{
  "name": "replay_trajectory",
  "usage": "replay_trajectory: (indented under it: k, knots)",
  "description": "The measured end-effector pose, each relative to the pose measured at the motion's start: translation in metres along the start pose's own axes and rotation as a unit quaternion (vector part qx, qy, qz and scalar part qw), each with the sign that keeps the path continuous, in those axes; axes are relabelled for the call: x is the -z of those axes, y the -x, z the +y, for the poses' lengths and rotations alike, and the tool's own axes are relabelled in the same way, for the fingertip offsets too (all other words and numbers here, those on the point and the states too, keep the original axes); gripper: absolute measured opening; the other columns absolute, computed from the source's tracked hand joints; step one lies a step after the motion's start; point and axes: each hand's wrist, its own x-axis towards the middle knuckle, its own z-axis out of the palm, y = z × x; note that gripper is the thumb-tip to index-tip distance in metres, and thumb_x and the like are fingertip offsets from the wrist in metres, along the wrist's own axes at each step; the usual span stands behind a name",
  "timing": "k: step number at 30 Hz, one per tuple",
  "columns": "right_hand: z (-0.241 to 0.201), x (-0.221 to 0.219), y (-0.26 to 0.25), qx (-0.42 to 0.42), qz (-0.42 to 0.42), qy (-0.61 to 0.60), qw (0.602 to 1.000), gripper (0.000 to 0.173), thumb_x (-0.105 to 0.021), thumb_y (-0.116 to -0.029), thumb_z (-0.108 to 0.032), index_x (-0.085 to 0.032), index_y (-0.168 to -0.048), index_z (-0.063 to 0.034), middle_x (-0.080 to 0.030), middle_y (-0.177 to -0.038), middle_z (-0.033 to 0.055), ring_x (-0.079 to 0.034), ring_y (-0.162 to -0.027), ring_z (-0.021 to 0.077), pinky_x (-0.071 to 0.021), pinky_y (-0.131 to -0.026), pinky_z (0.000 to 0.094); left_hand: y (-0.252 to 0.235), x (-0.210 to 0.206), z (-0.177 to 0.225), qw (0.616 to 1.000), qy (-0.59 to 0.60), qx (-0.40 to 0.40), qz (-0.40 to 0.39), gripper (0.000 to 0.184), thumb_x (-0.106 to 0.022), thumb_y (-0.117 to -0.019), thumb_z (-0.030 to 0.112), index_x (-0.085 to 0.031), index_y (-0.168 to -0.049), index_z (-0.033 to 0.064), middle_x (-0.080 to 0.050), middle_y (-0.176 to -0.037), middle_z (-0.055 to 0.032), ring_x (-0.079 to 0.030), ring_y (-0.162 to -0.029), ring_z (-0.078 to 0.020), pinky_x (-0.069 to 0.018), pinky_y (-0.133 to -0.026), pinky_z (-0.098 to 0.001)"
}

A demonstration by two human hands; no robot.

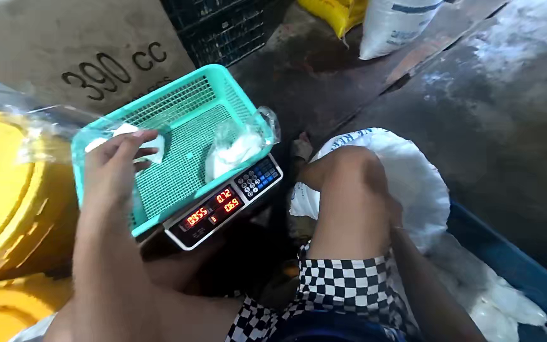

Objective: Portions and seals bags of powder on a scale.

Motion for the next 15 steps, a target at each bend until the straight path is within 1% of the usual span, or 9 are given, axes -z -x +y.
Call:
replay_trajectory:
  k: [2,4,5,6,9,11,13,15]
  knots:
    - [0.007,0.002,0.005,0.016,0.021,-0.026,0.999,0.029,-0.056,-0.1044,-0.009,-0.064,-0.121,0.0136,-0.066,-0.117,0.0337,-0.063,-0.113,0.0460,-0.0447,-0.104,0.0574,-0.007,0.002,-0.011,1.000,0.012,-0.011,-0.008,0.032,-0.046,-0.1092,0.033,-0.068,-0.118,0.0117,-0.070,-0.121,0.0038,-0.068,-0.099,-0.0062,-0.0555,-0.083,-0.0274]
    - [0.021,0.003,0.002,0.012,0.047,-0.046,0.998,0.027,-0.057,-0.1026,-0.008,-0.065,-0.120,0.0119,-0.068,-0.113,0.0304,-0.066,-0.108,0.0405,-0.0486,-0.101,0.0530,-0.013,0.003,-0.021,1.000,0.012,-0.007,-0.017,0.033,-0.044,-0.1096,0.033,-0.069,-0.117,0.0128,-0.072,-0.118,0.0056,-0.069,-0.095,-0.0047,-0.0563,-0.079,-0.0241]
    - [0.026,0.004,0.001,0.012,0.056,-0.059,0.997,0.028,-0.058,-0.1019,-0.006,-0.064,-0.121,0.0123,-0.068,-0.112,0.0300,-0.066,-0.106,0.0387,-0.0495,-0.099,0.0503,-0.013,0.002,-0.021,1.000,0.010,0.000,-0.021,0.033,-0.043,-0.1101,0.032,-0.068,-0.117,0.0115,-0.072,-0.117,0.0054,-0.069,-0.094,-0.0038,-0.0558,-0.078,-0.0225]
    - [0.030,0.006,0.001,0.011,0.062,-0.071,0.995,0.028,-0.059,-0.1014,-0.007,-0.064,-0.122,0.0126,-0.068,-0.113,0.0300,-0.066,-0.105,0.0379,-0.0499,-0.099,0.0490,-0.012,0.001,-0.019,1.000,0.009,0.005,-0.024,0.032,-0.043,-0.1102,0.031,-0.066,-0.117,0.0097,-0.072,-0.116,0.0046,-0.068,-0.093,-0.0029,-0.0550,-0.078,-0.0213]
    - [0.036,0.015,-0.001,-0.007,0.085,-0.086,0.993,0.032,-0.062,-0.1007,-0.008,-0.063,-0.126,0.0115,-0.068,-0.117,0.0301,-0.066,-0.110,0.0390,-0.0487,-0.102,0.0495,-0.014,0.002,-0.020,1.000,0.014,0.010,-0.018,0.032,-0.044,-0.1103,0.029,-0.065,-0.115,0.0063,-0.073,-0.111,0.0030,-0.069,-0.089,-0.0021,-0.0547,-0.076,-0.0189]
    - [0.042,0.021,-0.003,0.006,0.089,-0.093,0.992,0.032,-0.063,-0.1003,-0.009,-0.063,-0.124,0.0119,-0.068,-0.116,0.0297,-0.067,-0.107,0.0364,-0.0498,-0.100,0.0472,-0.016,0.006,-0.024,1.000,0.018,0.012,-0.022,0.032,-0.042,-0.1110,0.029,-0.064,-0.115,0.0061,-0.072,-0.111,0.0031,-0.067,-0.089,-0.0021,-0.0534,-0.075,-0.0181]
    - [0.043,0.027,-0.005,0.031,0.096,-0.108,0.989,0.030,-0.064,-0.0997,-0.008,-0.064,-0.122,0.0136,-0.068,-0.112,0.0297,-0.067,-0.102,0.0339,-0.0512,-0.096,0.0442,-0.015,0.008,-0.025,1.000,0.024,0.008,-0.018,0.032,-0.043,-0.1108,0.030,-0.065,-0.115,0.0072,-0.072,-0.111,0.0045,-0.068,-0.089,-0.0015,-0.0537,-0.075,-0.0179]
    - [0.040,0.035,-0.007,0.036,0.102,-0.118,0.987,0.031,-0.062,-0.1007,-0.008,-0.063,-0.122,0.0145,-0.068,-0.113,0.0300,-0.067,-0.103,0.0325,-0.0508,-0.097,0.0422,-0.014,0.010,-0.026,1.000,0.026,0.008,-0.008,0.030,-0.044,-0.1105,0.030,-0.065,-0.115,0.0082,-0.072,-0.110,0.0055,-0.068,-0.089,-0.0009,-0.0541,-0.075,-0.0178]
